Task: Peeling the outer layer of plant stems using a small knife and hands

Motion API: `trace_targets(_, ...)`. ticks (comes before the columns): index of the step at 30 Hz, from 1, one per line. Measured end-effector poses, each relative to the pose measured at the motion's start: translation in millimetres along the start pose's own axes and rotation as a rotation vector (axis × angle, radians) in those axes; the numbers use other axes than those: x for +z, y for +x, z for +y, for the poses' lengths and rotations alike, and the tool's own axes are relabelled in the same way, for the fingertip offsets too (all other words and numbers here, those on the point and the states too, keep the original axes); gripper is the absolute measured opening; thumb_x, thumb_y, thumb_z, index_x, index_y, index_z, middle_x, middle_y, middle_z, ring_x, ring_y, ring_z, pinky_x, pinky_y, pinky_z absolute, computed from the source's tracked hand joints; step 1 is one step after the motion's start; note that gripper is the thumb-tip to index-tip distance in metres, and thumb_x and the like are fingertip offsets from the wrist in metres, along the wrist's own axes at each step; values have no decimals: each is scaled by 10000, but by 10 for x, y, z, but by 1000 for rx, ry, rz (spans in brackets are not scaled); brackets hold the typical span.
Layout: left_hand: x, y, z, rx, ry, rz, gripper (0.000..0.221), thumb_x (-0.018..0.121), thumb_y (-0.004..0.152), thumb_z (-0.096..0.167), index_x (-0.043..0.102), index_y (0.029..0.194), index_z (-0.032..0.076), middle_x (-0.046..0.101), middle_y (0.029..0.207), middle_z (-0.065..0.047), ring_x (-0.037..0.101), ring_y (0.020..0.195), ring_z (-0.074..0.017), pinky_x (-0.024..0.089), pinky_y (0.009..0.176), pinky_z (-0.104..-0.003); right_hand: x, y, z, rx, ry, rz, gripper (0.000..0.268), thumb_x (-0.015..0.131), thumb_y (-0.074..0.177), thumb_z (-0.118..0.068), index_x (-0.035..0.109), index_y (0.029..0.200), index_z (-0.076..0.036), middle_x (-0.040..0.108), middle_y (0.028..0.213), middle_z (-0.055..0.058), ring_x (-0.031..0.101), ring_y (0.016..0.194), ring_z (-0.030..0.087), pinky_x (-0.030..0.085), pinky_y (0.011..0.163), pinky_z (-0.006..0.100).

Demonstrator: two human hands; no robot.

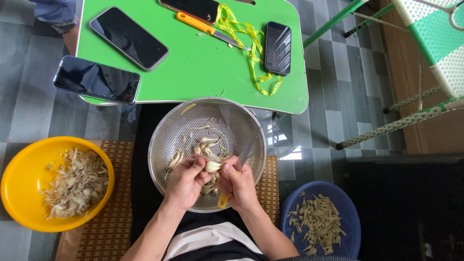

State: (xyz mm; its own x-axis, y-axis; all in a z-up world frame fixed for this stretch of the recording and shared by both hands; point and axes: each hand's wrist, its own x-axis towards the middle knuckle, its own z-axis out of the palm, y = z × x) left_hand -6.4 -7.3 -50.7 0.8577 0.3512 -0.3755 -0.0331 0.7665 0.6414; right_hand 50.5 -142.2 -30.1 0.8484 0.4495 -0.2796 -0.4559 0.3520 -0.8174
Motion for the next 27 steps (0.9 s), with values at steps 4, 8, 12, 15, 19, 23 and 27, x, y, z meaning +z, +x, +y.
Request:
trace_targets(4, -59, -16, -27, -73, -139, -142, 232, 740, 945, 228, 656, 874, 24, 519, 671, 4, 487, 556, -46, 421, 507, -180, 100, -12, -132, 253, 174, -89, 233, 687, 1008, -237, 601, 850, -88, 431, 495, -5, 293, 346, 18, 289, 307, 153)
trace_targets(8, 7, -54, 422, -88, -98, -253, 230, 745, 939, 237, 639, 848, 55, 526, 716, -21, 462, 571, -75, 413, 478, -187, 63, 8, -118, 420, 352, -128, 211, 626, 1041, -213, 549, 892, -86, 556, 632, 69, 312, 374, -10, 283, 301, 115)
trace_targets(12, 88, -5, 809, 390, 775, -99, 127, 779, 902, 94, 667, 867, 47, 659, 764, -104, 641, 599, -213, 515, 498, -283, 7, 45, -147, 448, 373, -75, 342, 642, 1047, -318, 531, 830, -78, 425, 567, -14, 291, 377, -8, 283, 299, 115)
trace_targets(15, 84, -15, 694, 708, 1252, -20, 251, 856, 823, 176, 620, 815, 92, 640, 784, -34, 632, 638, -194, 491, 508, -307, -37, 53, -121, 543, 533, -74, 340, 623, 1044, -327, 568, 863, -44, 494, 655, 10, 314, 403, 6, 298, 305, 123)
trace_targets(19, 49, -96, 537, 825, 1633, 54, 312, 791, 814, 91, 766, 1119, 150, 661, 1261, -110, 624, 1038, -286, 552, 788, -401, -34, -13, -101, 693, 835, -64, 315, 589, 1058, -334, 568, 933, -45, 478, 744, 9, 351, 445, 46, 294, 316, 160)
trace_targets(23, 172, -207, 551, 1031, 1451, 130, 146, 702, 837, -59, 682, 864, 83, 678, 1121, -46, 645, 1029, -278, 515, 867, -399, -9, -81, -78, 700, 875, -64, 208, 535, 1075, -223, 603, 977, -53, 490, 750, 7, 340, 457, 50, 314, 339, 174)
trace_targets(27, 119, -173, 540, 976, 1457, 88, 150, 836, 812, 222, 746, 823, 101, 720, 1048, -5, 625, 967, -244, 497, 777, -387, -42, -102, -3, 768, 951, -75, 164, 540, 1048, -171, 618, 940, -75, 480, 705, -8, 338, 468, 49, 312, 345, 182)
